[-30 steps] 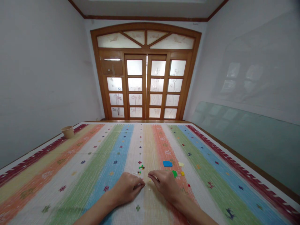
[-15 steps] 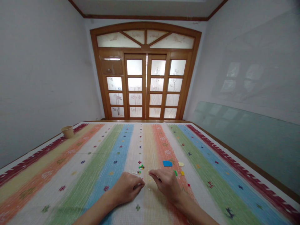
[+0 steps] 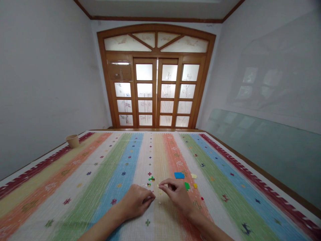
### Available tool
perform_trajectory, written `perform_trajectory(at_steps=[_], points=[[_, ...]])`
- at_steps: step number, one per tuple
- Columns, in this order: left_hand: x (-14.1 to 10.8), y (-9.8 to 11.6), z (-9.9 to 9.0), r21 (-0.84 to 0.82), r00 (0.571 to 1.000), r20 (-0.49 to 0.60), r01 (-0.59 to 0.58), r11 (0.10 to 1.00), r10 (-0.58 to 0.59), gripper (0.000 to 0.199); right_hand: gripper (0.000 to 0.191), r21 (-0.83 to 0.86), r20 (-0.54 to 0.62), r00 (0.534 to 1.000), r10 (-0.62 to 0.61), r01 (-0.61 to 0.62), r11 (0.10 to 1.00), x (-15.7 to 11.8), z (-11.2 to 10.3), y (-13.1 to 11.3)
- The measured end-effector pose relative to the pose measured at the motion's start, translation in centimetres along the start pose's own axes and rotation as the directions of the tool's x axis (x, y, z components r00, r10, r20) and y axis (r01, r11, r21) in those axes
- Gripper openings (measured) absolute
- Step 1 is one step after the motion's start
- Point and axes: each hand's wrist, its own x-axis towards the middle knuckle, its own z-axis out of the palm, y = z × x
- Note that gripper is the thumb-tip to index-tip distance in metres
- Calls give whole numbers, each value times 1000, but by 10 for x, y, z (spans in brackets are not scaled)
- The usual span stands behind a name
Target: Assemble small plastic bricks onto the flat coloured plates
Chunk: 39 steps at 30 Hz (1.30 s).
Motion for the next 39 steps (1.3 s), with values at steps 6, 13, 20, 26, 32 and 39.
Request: perform_trajectory(at_steps=[6,13,20,26,32,39], points=[[0,1,-2,-8,1000,-1,-6,1000,6,17,33,276,65,989,135,-148,950,2,-4,-11],[0,0,0,-10,1000,-6,-16,1000,16,17,48,636,270,916,297,-401,660,3,-5,-12],[-1,-3,3,-21,999,-20,-37,999,36,18,54,766,357,866,352,-487,421,6,-5,-11],[0,-3,3,-31,999,-23,-34,999,33,18,54,766,339,878,339,-467,441,9,-8,-9],[-1,-3,2,-40,998,-31,-49,998,48,18,47,713,221,922,317,-375,593,16,-21,0],[-1,-3,3,-32,997,-53,-56,998,54,19,46,556,-96,954,283,-184,810,34,-61,6]])
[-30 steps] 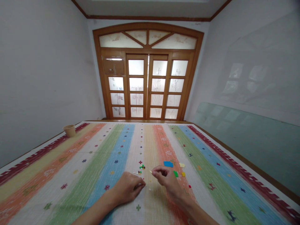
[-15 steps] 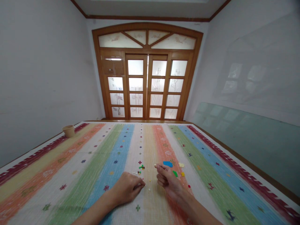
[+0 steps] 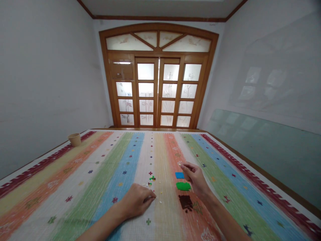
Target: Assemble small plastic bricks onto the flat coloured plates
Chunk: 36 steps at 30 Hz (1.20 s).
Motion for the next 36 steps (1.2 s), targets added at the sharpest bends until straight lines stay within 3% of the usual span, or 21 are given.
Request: perform_trajectory(at_steps=[6,9,12,14,17,22,36], points=[[0,-1,1,-15,1000,1,-4,1000,4,20,51,-321,-175,957,-233,168,932,20,-38,-13],[-1,-1,1,-15,1000,5,-8,1000,8,20,50,-492,-149,939,-309,200,847,27,-55,-14],[-1,-2,1,-6,1000,3,-3,1000,3,20,47,-677,-30,934,-355,242,695,33,-71,-10],[-1,-2,2,-6,1000,3,-2,1000,2,20,44,-777,60,943,-327,250,577,36,-80,-6],[-2,-3,3,-3,1000,7,-4,1000,4,20,35,-876,169,969,-178,230,423,40,-93,0],[-1,-4,3,-4,1000,3,-18,1000,18,21,20,-960,169,985,-47,175,219,45,-108,12],[-1,-1,0,-11,1000,-5,-9,1000,9,21,17,-978,152,984,92,136,156,49,-115,24]])
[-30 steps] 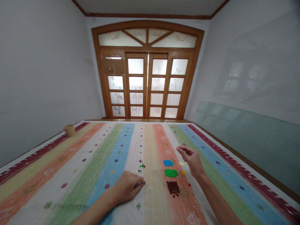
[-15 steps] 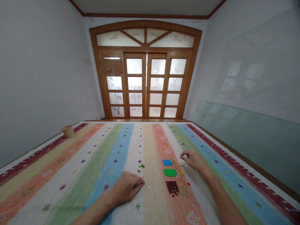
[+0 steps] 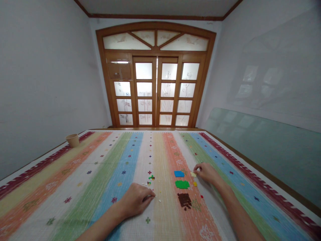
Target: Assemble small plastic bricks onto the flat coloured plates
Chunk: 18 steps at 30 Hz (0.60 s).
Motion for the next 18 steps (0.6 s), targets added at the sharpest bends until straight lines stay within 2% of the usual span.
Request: perform_trajectory(at_steps=[12,18], points=[[1,2,-2,-6,1000,10,4,1000,-4,22,22,22,-19,1000,-12,12,1000,-2,-2,-3],[0,1,0,-4,1000,7,10,1000,-10,21,22,55,-85,996,-14,19,998,-2,-2,-8]])
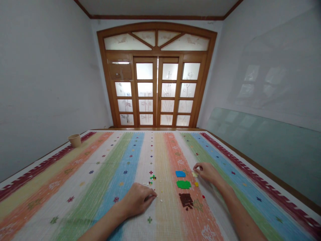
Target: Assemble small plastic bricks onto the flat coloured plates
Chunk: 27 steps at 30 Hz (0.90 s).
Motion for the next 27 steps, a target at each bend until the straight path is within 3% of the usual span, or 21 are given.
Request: perform_trajectory(at_steps=[11,27], points=[[1,-1,-1,-71,999,-34,28,997,-31,22,28,13,-98,995,-23,25,1000,-4,3,-33],[0,-9,-2,-71,987,-106,117,991,-124,23,22,75,-71,982,-176,181,981,-25,11,-89]])
